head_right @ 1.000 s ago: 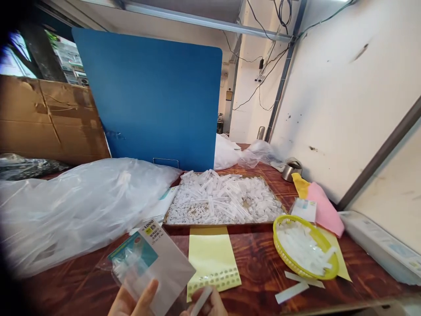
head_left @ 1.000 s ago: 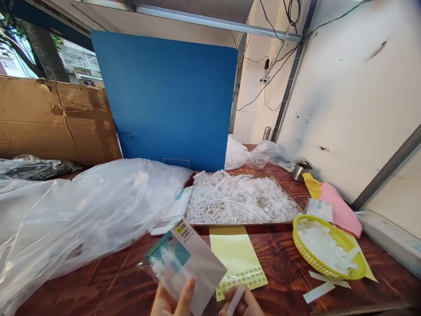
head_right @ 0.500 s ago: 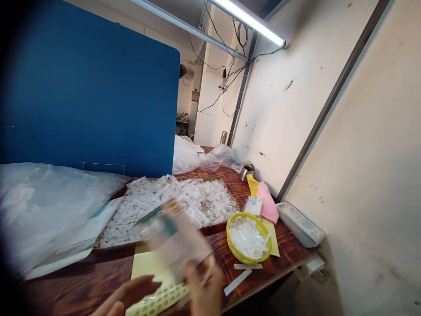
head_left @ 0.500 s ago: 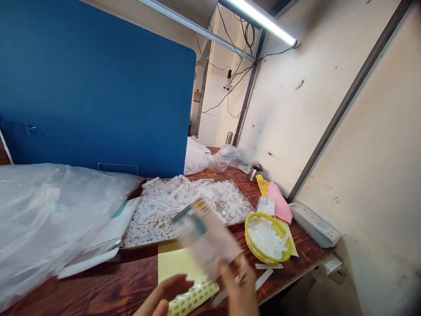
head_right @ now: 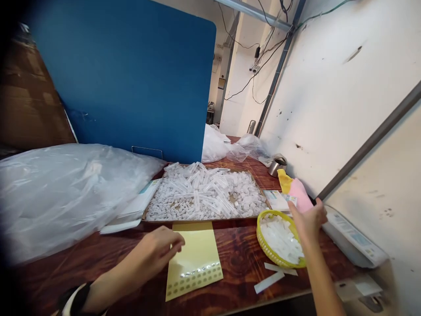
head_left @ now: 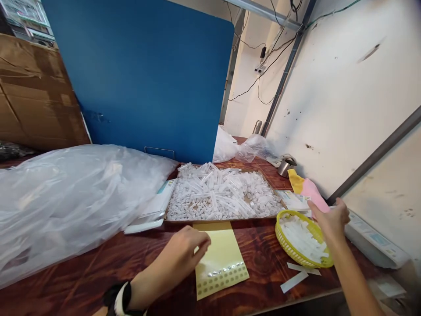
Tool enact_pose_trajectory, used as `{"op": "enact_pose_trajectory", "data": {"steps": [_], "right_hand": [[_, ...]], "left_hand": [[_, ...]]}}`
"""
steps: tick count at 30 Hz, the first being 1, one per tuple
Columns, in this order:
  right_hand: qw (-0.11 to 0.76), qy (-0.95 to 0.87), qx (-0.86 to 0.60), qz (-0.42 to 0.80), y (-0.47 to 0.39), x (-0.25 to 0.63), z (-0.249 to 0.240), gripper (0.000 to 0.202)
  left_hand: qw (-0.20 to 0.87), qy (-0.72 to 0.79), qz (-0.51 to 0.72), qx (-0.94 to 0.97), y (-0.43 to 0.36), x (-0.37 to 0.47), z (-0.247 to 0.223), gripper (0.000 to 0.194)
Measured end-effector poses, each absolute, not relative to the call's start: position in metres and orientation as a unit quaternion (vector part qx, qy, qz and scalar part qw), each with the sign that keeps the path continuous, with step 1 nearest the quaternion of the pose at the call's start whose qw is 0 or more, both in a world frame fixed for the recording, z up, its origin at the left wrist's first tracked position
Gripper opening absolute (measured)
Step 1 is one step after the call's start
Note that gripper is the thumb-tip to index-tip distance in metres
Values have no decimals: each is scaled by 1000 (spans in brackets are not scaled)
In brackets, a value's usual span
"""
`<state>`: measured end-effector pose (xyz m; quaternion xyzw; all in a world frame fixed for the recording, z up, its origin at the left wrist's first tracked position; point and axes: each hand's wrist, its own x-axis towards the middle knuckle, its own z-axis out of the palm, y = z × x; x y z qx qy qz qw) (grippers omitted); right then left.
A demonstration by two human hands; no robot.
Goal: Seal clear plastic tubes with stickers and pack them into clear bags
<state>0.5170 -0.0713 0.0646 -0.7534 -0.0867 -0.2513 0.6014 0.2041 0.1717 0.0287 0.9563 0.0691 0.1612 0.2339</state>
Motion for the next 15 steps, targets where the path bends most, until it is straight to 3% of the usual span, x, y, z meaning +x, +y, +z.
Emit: {"op": "enact_pose_trajectory", "data": {"steps": [2, 5, 8, 15], "right_hand": [[527, -174, -783, -282, -48, 487, 65, 56], [483, -377, -783, -106, 5, 444, 66, 27], [431, -433, -790, -34, 56, 422, 61, 18], [353, -524, -774, 41, 97, 421, 39, 10]], "left_hand": [[175, 85, 200, 960, 191, 215, 29, 23], [61, 43, 234, 969, 215, 239, 32, 31], [-34, -28, 208, 977, 229, 270, 34, 50], [-28, -20, 226, 974, 245, 296, 32, 23]]}}
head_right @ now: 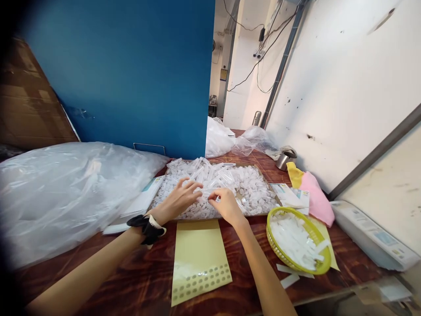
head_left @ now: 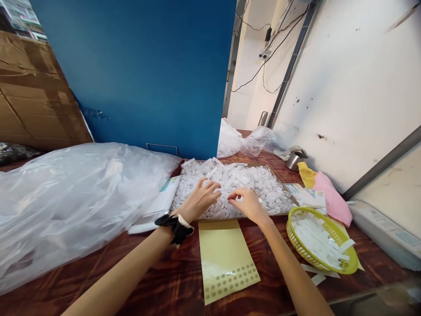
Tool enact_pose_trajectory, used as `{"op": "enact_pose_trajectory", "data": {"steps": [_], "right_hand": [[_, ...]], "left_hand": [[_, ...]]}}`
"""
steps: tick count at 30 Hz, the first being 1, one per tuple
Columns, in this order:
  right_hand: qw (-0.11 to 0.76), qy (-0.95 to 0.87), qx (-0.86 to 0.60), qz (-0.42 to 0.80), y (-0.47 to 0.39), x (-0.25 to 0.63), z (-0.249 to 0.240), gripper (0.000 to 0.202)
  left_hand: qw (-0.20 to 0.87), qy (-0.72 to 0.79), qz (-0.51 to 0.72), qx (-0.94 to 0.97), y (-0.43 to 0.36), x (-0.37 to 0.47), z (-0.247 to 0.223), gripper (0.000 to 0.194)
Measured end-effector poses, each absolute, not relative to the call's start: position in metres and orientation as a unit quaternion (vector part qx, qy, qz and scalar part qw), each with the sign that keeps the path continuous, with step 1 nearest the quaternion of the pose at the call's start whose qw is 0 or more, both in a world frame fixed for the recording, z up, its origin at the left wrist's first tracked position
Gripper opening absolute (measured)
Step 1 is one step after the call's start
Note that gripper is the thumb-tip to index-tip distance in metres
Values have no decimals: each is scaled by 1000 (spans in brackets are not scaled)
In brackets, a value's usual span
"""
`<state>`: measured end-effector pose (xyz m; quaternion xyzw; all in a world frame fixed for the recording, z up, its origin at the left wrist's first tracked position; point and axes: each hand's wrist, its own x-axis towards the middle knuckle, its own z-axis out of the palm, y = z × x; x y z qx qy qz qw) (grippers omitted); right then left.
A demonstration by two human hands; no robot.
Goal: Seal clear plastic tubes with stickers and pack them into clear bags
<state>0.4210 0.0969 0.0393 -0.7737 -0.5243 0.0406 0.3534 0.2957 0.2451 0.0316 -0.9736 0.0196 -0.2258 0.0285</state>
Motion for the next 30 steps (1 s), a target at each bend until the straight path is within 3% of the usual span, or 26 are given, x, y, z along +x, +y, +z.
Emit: {"op": "enact_pose_trajectory", "data": {"steps": [4, 11, 30], "right_hand": [[293, -573, -763, 61, 98, 411, 32, 2], [211, -615, -759, 34, 100, 402, 21, 9], [180, -684, -707, -5, 109, 405, 23, 4]], "left_hand": [[-10, -58, -273, -960, 248, 268, 29, 19], [-193, -159, -298, -921, 220, 220, 7, 18], [-198, -114, -273, -934, 213, 215, -2, 15]]}}
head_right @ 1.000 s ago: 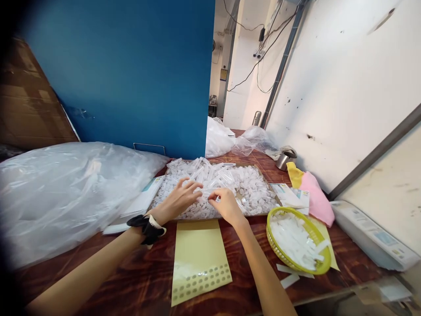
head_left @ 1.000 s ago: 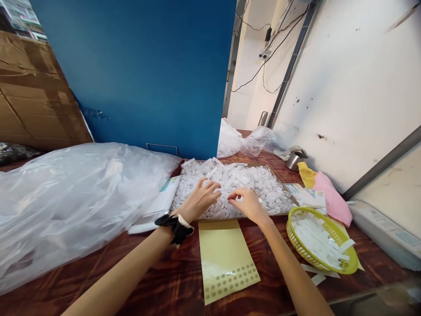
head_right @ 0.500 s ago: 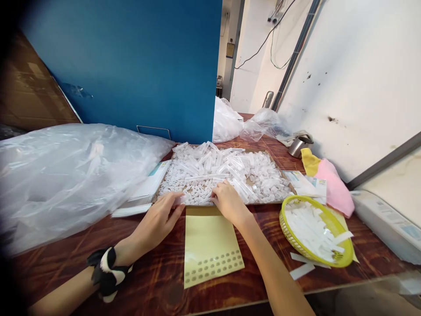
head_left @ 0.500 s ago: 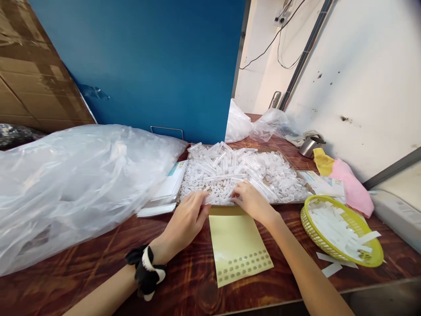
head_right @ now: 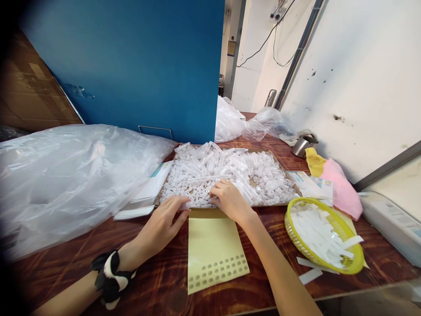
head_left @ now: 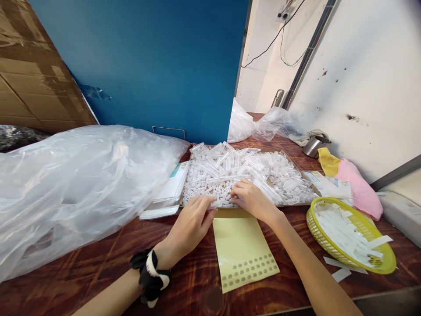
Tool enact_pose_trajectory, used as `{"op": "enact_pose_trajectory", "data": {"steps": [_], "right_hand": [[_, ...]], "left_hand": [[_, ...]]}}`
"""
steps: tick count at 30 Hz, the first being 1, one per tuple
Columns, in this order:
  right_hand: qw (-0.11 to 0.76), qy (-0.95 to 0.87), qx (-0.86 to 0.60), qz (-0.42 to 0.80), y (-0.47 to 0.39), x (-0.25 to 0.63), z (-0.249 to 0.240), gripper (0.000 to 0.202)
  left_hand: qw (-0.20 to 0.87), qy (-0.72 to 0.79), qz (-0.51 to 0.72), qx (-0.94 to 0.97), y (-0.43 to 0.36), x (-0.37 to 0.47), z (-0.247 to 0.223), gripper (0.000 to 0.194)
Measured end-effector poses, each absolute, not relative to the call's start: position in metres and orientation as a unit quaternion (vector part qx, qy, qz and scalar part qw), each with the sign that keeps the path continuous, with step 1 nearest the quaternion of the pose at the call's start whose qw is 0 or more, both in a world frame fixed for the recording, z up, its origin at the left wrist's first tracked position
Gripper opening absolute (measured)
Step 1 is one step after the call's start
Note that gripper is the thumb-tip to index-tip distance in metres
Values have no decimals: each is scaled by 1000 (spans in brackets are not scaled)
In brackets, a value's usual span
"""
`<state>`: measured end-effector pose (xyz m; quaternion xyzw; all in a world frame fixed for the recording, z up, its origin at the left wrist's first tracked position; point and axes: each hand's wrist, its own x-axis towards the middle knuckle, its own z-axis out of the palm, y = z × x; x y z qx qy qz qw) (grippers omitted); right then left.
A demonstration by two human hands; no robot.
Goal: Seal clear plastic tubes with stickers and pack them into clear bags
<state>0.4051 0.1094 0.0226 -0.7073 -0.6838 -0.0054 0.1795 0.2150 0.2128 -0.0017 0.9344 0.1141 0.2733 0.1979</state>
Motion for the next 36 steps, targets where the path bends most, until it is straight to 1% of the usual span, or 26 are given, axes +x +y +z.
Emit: {"op": "enact_pose_trajectory", "data": {"steps": [4, 9, 13, 16, 19, 21, 24, 28, 33, 36], "right_hand": [[183, -693, -697, -3, 109, 404, 22, 10], [260, -658, -707, 5, 105, 403, 24, 7], [306, -645, -700, 6, 104, 403, 20, 15], [345, -639, -687, -11, 105, 402, 16, 13], [366, -620, -692, -47, 107, 399, 16, 10], [387, -598, -700, -44, 107, 397, 17, 7], [445, -549, -707, 17, 108, 395, 18, 2], [519, -480, -700, 96, 108, 393, 19, 5], [613, -420, -631, 225, 105, 377, 23, 10], [644, -397, -587, 287, 105, 363, 25, 14]], "left_hand": [[195, 109, 272, 936, 214, 214, -3, 13], [195, 105, 290, 931, 215, 213, -4, 13], [199, 109, 295, 928, 216, 212, -4, 13], [206, 112, 294, 927, 216, 212, -3, 14], [211, 118, 293, 925, 217, 212, -3, 13], [215, 122, 292, 924, 217, 212, -3, 13], [217, 123, 290, 924, 217, 212, -2, 13], [224, 128, 292, 921, 216, 212, -1, 14], [268, 143, 290, 907, 217, 212, 1, 17], [297, 145, 285, 900, 218, 211, 0, 20]]}}
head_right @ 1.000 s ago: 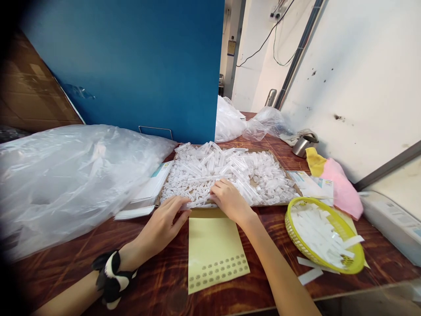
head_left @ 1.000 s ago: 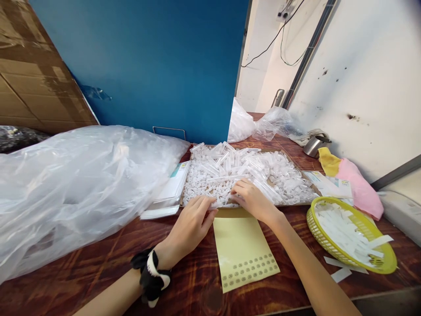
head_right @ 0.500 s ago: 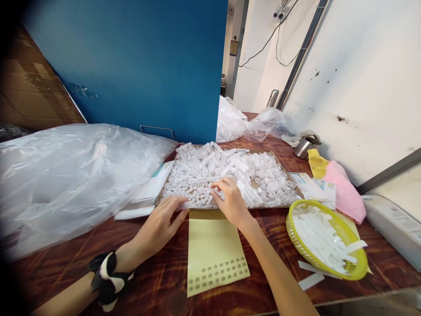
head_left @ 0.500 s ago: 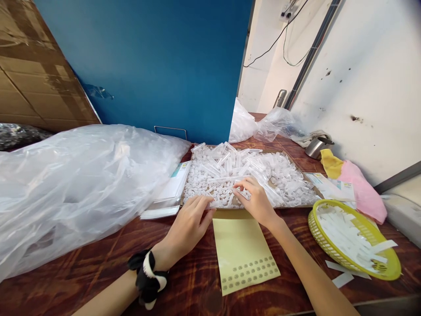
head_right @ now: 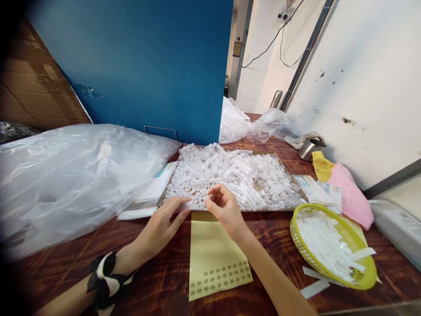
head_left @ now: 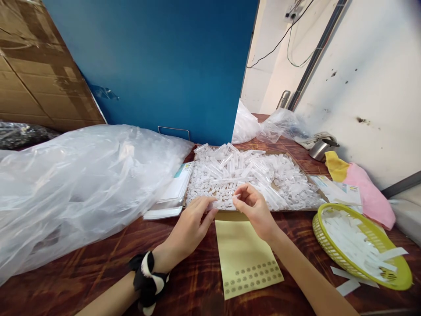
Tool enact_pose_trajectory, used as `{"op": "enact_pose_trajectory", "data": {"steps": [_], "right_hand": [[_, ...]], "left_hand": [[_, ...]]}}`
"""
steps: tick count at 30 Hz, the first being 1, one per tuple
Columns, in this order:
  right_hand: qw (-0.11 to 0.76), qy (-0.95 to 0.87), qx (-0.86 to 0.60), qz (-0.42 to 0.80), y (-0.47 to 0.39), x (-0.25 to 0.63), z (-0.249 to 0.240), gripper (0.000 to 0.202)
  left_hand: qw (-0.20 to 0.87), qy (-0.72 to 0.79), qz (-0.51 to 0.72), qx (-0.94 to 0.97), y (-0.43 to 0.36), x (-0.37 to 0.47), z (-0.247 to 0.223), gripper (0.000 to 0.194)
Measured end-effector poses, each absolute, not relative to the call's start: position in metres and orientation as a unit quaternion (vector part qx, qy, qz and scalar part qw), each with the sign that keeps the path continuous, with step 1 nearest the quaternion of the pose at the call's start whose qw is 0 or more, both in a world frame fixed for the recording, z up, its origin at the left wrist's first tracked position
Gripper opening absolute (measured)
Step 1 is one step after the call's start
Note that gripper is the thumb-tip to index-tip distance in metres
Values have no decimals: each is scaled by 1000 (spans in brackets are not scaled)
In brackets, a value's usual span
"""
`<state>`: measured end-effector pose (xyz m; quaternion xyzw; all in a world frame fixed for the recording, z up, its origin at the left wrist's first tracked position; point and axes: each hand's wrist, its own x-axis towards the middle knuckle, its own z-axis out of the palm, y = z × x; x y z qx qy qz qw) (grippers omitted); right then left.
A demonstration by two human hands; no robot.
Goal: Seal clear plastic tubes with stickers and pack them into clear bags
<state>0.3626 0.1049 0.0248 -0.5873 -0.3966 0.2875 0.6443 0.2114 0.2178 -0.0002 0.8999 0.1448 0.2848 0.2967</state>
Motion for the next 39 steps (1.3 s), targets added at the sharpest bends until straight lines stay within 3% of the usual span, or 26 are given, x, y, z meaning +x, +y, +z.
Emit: {"op": "enact_pose_trajectory", "data": {"steps": [5, 9, 12, 21, 34, 39], "right_hand": [[642, -396, -581, 307, 106, 349, 24, 15], [613, -426, -614, 256, 105, 347, 19, 12], [571, -482, -639, 181, 102, 348, 18, 7], [415, -671, -614, 35, 98, 361, 13, 18], [420, -659, -618, 82, 103, 371, 25, 14], [303, -462, -824, -124, 80, 433, 34, 12]], "left_hand": [[307, 134, 283, 899, 216, 211, -2, 19], [301, 126, 286, 901, 216, 212, -2, 18], [282, 124, 288, 907, 218, 211, -2, 19], [142, 56, 299, 942, 223, 208, -1, 20], [124, 79, 352, 924, 226, 213, -11, 18], [125, 143, 412, 891, 229, 211, -1, 19]]}}
